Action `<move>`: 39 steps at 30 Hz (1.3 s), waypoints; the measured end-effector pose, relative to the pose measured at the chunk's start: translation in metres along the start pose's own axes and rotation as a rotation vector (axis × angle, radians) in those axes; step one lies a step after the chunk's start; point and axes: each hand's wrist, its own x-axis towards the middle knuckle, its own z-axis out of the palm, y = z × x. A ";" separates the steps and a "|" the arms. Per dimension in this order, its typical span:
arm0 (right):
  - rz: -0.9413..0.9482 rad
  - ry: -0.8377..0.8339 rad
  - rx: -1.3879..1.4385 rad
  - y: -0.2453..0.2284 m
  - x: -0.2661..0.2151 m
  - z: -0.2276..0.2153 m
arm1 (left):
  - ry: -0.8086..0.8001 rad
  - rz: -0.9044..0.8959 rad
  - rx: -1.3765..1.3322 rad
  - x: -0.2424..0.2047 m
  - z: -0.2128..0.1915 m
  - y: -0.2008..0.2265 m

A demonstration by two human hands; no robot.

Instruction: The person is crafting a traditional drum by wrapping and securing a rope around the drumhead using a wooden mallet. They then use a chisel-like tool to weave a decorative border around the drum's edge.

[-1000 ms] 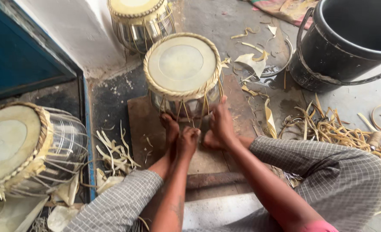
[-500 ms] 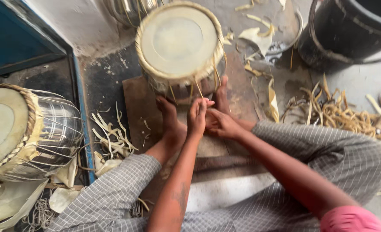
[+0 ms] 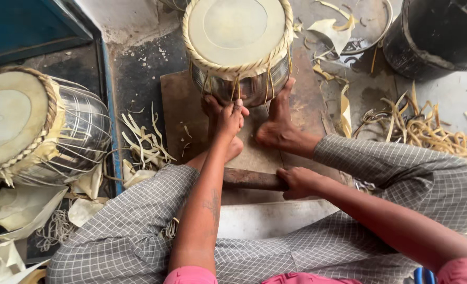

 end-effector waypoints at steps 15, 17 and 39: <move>0.106 0.562 0.525 0.015 -0.144 -0.178 | 0.151 -0.028 0.080 -0.007 0.052 -0.063; -0.189 0.712 0.792 0.019 -0.149 -0.203 | 0.156 -0.056 0.127 -0.011 0.045 -0.047; -0.302 0.231 3.051 -0.031 -0.054 -0.245 | 0.078 -0.113 0.137 -0.007 0.051 -0.052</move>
